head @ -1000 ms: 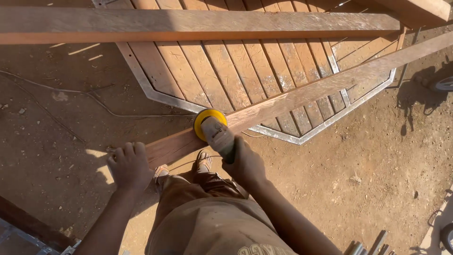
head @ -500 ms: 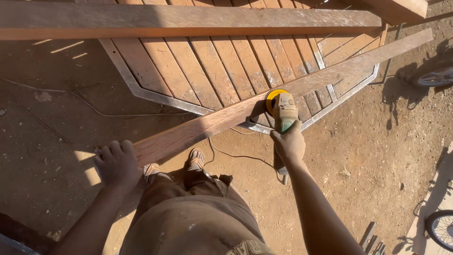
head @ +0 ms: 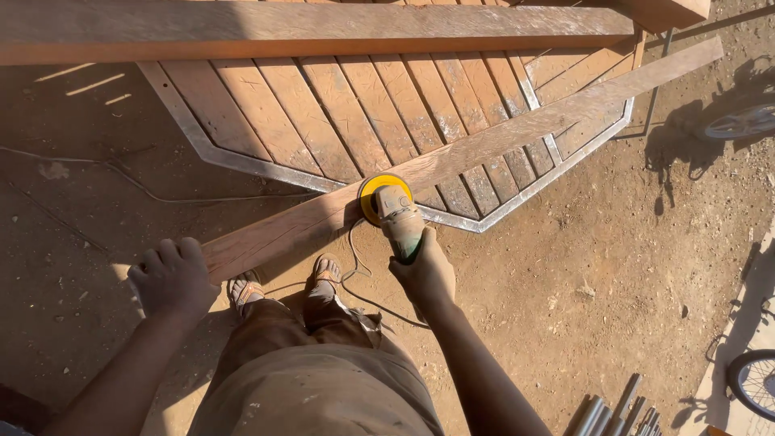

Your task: Sanding a wooden plank using an angle grinder with a sanding disc

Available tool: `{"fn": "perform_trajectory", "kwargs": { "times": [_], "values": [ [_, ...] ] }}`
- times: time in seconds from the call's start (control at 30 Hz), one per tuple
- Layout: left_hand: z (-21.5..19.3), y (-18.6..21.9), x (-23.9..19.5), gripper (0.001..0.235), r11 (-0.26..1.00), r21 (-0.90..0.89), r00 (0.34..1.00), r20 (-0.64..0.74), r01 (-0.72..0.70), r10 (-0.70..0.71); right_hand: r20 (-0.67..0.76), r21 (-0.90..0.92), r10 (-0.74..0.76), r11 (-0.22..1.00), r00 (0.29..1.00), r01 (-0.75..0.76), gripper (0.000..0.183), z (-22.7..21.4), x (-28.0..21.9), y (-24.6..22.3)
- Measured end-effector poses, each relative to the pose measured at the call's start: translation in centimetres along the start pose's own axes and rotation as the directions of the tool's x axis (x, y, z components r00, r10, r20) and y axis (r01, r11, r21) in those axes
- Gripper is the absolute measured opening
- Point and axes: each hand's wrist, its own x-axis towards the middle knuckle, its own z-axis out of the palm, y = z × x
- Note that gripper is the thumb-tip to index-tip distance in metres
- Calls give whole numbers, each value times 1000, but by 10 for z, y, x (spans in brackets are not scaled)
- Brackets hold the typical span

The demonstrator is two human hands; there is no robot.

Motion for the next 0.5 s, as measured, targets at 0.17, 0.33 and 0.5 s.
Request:
{"fn": "perform_trajectory", "kwargs": {
  "times": [0.17,0.33,0.5],
  "values": [
    [4,0,-6,77,1000,4,996,-87,-11,11,-175,128,197,976,965,-176,56,-36,41,46],
    [-34,-6,-3,68,963,-262,996,36,-64,76,-129,125,70,991,989,-54,66,8,16,11],
    [-30,-57,17,94,884,-448,892,334,-134,305,49,81,-21,997,999,17,63,61,-79,-88]
  ]
}}
